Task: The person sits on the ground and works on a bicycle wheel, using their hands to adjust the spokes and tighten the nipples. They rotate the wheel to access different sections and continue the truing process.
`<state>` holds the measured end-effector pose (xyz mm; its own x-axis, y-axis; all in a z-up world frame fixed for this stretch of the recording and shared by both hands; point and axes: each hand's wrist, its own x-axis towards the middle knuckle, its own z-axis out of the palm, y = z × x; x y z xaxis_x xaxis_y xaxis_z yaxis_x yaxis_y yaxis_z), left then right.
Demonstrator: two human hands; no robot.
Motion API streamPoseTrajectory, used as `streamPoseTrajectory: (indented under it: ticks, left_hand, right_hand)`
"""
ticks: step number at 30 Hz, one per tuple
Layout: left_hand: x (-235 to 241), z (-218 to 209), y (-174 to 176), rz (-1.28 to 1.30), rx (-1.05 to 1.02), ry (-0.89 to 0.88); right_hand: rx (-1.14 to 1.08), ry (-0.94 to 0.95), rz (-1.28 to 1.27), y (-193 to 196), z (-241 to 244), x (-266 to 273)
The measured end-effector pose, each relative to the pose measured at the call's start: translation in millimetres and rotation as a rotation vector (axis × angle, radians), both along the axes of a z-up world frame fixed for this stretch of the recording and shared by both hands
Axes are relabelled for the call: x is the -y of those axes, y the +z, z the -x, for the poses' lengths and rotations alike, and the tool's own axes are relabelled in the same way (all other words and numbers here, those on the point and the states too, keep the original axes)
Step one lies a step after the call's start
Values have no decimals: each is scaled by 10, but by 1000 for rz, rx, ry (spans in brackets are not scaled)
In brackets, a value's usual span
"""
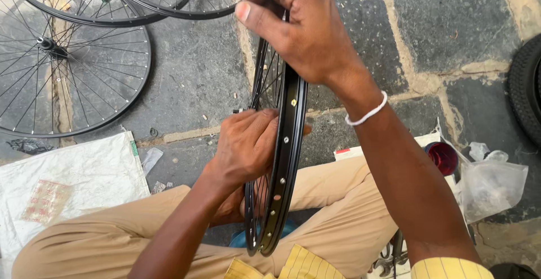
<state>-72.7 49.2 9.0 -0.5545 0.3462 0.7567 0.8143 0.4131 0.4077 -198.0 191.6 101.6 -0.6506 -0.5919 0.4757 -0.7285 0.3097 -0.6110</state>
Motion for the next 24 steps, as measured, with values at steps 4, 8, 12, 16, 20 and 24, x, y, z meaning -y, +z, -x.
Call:
streamPoseTrajectory:
  ticks: [4,8,12,16,20,24]
  left_hand:
    - [159,32,149,89,491,-241]
    - [446,248,403,37,800,-651]
    - [617,632,576,291,1229,-1004]
    - [529,810,556,51,1398,-1386]
    - [455,651,474,120,967,-1032]
    - [347,234,327,-121,673,-666]
  right_hand:
    - [59,-25,-18,-4,-33,16]
    - [68,-2,-47,20,-106,39]
    - [63,-23,-82,83,-187,53]
    - [101,-68,-95,205,-246,50]
    - [155,-105,-89,318,-293,39]
    - [254,-156,-20,290,-288,9]
